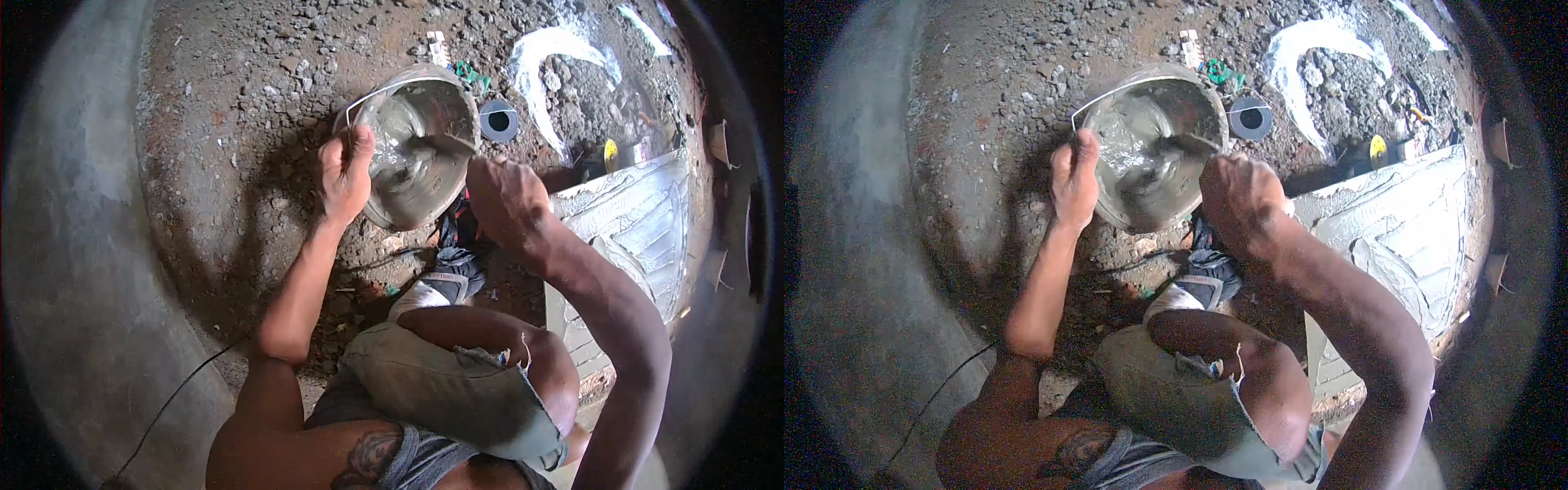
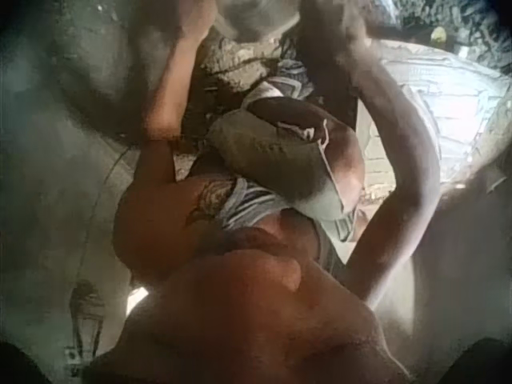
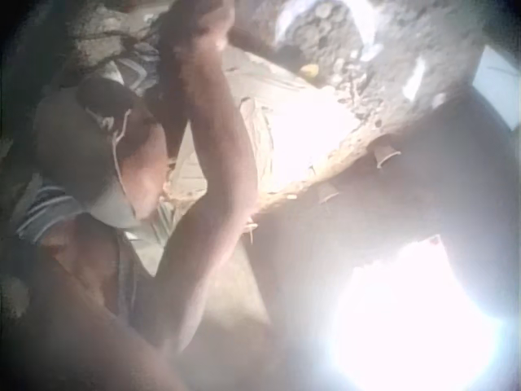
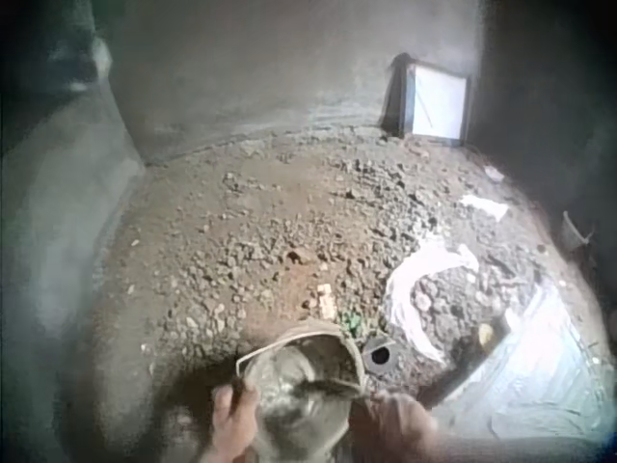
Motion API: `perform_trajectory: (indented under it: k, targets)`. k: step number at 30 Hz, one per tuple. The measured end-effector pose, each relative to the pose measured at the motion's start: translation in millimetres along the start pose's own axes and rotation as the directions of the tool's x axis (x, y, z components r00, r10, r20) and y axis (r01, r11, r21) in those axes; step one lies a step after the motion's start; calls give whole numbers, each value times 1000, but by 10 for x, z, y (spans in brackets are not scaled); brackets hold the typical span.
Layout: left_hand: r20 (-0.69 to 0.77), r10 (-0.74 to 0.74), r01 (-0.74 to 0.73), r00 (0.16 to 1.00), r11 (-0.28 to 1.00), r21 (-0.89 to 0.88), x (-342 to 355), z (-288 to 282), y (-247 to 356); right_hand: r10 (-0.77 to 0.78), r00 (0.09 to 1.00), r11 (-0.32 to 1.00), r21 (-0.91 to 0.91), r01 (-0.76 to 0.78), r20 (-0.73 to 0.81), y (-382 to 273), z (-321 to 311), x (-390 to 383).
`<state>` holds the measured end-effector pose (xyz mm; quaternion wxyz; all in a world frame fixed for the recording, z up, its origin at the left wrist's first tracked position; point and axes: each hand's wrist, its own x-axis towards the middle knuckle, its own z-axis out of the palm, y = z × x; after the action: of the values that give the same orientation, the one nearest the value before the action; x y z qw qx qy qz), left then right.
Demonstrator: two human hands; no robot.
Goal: The person uses an angle grinder to cut a tile, then scoops mortar from a bucket using a trowel and spreads it across the back of the tile.
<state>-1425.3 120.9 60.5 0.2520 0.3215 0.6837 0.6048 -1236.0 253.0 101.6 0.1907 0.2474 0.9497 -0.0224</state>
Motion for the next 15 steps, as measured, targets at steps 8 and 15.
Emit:
perform_trajectory:
  k: [8, 15]
  targets:
    - [10, -165, 160, 986, 965, 209, -5, 38, 84, -268, 962, 766, 595, 243, -48, -75, 321, -315]
    - [-73, 38, -30, 997, 994, 106, -177, -10, -240, -239, 970, 260, 965, 33, 31, -226, 424, -415]
